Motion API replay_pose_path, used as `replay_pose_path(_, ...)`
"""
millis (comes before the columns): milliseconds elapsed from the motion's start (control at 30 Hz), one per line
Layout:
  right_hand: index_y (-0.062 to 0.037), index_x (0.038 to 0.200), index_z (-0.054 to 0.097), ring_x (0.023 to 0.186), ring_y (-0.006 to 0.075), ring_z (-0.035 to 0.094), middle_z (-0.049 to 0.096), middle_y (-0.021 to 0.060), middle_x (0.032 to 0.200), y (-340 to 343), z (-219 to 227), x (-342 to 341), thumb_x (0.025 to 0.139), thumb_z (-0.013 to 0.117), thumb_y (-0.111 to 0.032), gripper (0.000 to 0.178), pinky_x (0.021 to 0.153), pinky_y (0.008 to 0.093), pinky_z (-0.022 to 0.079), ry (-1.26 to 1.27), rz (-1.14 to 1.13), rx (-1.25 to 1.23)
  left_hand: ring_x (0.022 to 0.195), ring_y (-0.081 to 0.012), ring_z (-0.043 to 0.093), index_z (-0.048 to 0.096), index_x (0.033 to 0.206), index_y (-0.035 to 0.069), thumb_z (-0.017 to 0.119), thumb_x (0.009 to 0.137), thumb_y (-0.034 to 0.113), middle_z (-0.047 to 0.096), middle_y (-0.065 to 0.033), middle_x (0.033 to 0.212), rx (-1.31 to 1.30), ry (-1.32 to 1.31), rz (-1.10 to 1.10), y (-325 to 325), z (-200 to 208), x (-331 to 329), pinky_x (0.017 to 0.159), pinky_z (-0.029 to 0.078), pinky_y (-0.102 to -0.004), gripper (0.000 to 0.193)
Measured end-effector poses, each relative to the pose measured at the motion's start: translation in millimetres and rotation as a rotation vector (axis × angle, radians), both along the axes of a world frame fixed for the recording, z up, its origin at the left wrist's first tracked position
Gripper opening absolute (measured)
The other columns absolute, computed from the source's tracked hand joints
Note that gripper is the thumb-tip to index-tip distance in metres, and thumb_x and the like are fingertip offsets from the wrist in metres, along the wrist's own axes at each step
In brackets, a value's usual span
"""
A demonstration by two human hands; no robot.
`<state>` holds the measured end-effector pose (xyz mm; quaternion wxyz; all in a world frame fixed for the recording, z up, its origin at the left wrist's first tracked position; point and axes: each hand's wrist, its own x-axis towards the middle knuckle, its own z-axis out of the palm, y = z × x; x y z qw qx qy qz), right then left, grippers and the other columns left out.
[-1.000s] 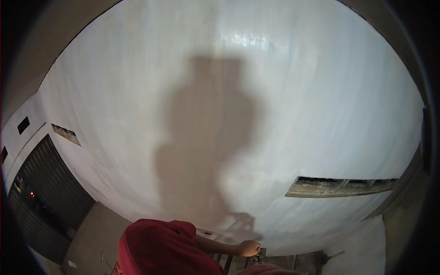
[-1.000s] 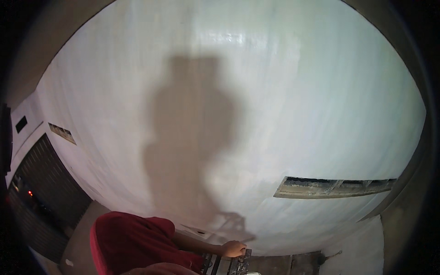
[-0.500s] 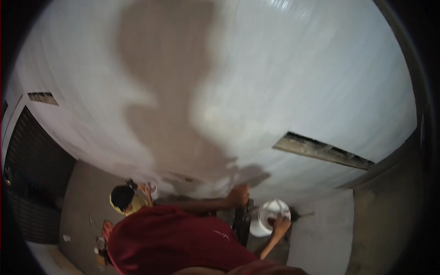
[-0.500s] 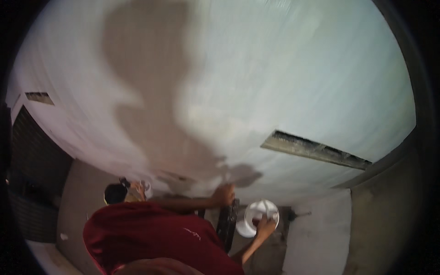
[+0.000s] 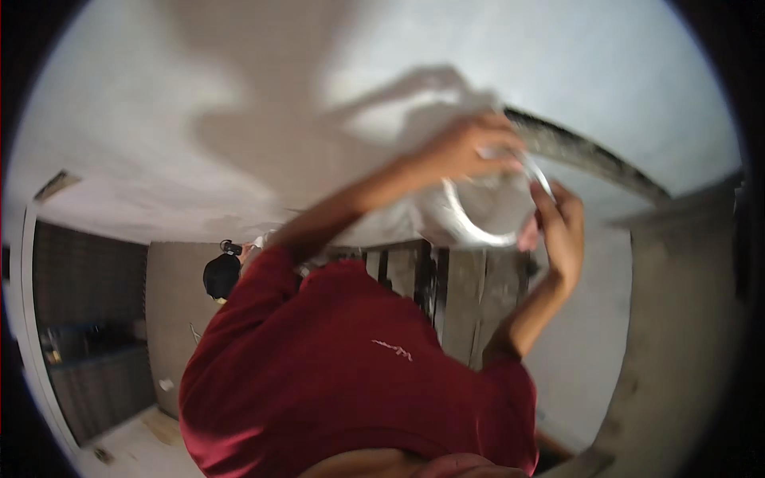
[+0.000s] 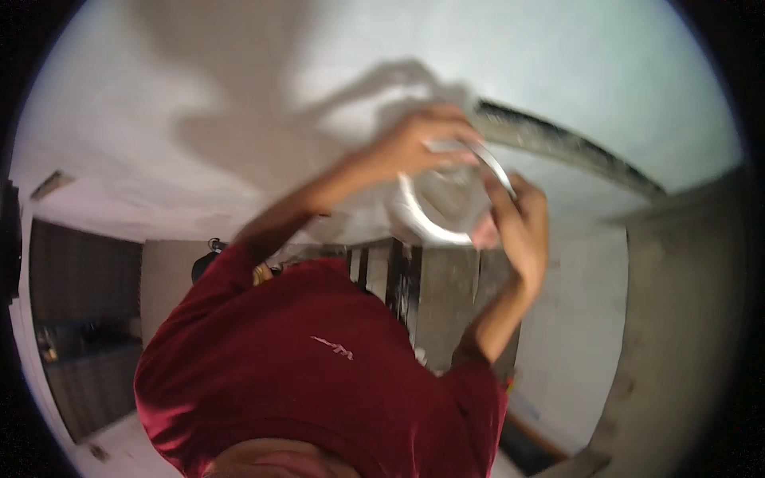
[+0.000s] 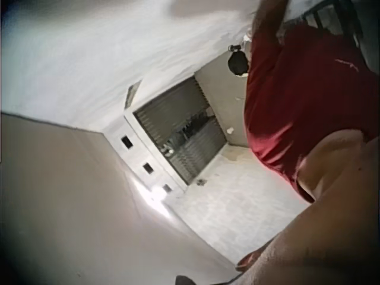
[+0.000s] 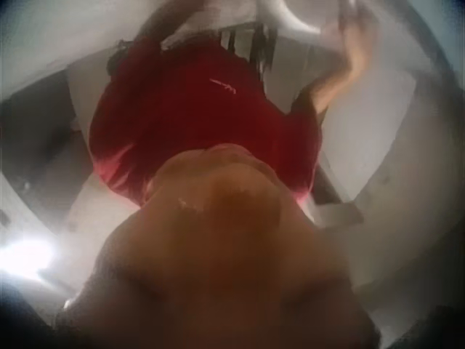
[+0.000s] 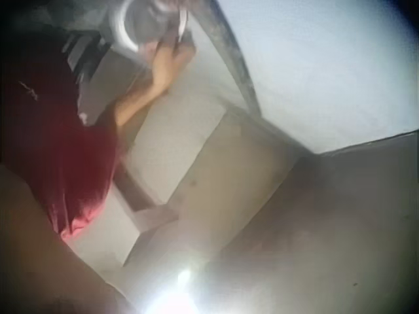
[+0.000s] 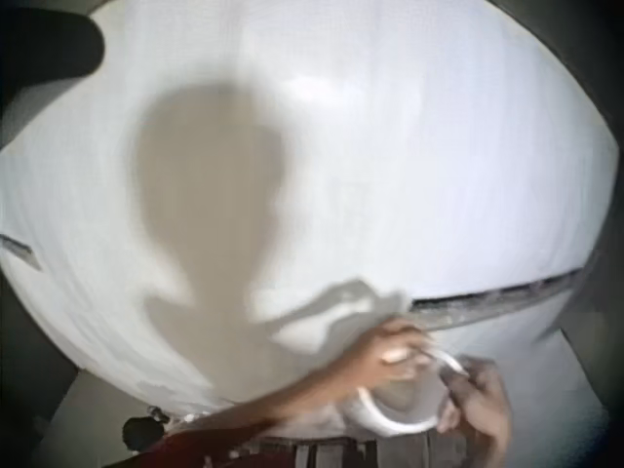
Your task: The recorder is painting a ceiling with white paint using a brush while standing on a ladder.
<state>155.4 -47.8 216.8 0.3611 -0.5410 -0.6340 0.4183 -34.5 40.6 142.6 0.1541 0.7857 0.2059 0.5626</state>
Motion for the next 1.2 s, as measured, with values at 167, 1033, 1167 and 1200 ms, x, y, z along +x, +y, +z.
replay_pose_path(167, 0.0042, 0.090, 0.060, 0.043, 0.0131, 0.058, 0.060, 0.0100, 0.051, 12.9, -2.3, -17.7, 0.096, 0.056, -0.025, 0.030, 0.041, 0.0229, 0.041, 0.052, 0.128, -0.047, 0.078, -0.0121, 0.061, 0.068, 0.098, 0.001, 0.074, 0.083, 0.012, 0.065, -0.0051, 0.084, -0.314, 0.148, -0.204, -17.3, 15.7, -32.7, 0.069, 0.048, -0.0251, 0.019)
replay_pose_path(1033, -0.0065, 0.109, 0.071, 0.092, 0.0220, 0.065, 0.069, 0.0143, 0.105, -36.5, -99.3, 54.1, 0.088, 0.068, -0.014, 0.022, 0.086, 0.0315, 0.049, 0.086, -0.194, 0.286, 0.060, -0.0097, 0.049, 0.070, 0.091, -0.001, 0.074, 0.084, 0.015, 0.058, -0.0045, 0.071, -0.447, -0.004, 0.153, -83.4, -38.0, 30.0, 0.054, 0.039, -0.0247, 0.018)
replay_pose_path(1167, -0.0054, 0.114, 0.069, 0.084, 0.0221, 0.066, 0.069, 0.0152, 0.105, -9.9, -114.8, 47.7, 0.091, 0.064, -0.014, 0.025, 0.081, 0.0325, 0.050, -0.061, -0.224, 0.177, 0.058, -0.0087, 0.043, 0.072, 0.105, 0.003, 0.063, 0.093, 0.030, 0.057, -0.0015, 0.071, -0.615, 0.069, 0.185, -54.9, -66.6, 16.8, 0.054, 0.034, -0.0228, 0.031)
replay_pose_path(1200, -0.0030, 0.106, 0.071, 0.081, 0.0267, 0.065, 0.069, 0.0159, 0.099, -8.4, -118.0, 44.6, 0.088, 0.066, -0.011, 0.020, 0.076, 0.0348, 0.050, -0.223, -0.258, 0.354, 0.061, -0.0076, 0.045, 0.071, 0.109, 0.003, 0.063, 0.094, 0.029, 0.059, -0.0013, 0.075, -0.900, 0.008, 0.066, -51.7, -74.7, 14.2, 0.055, 0.036, -0.0222, 0.031)
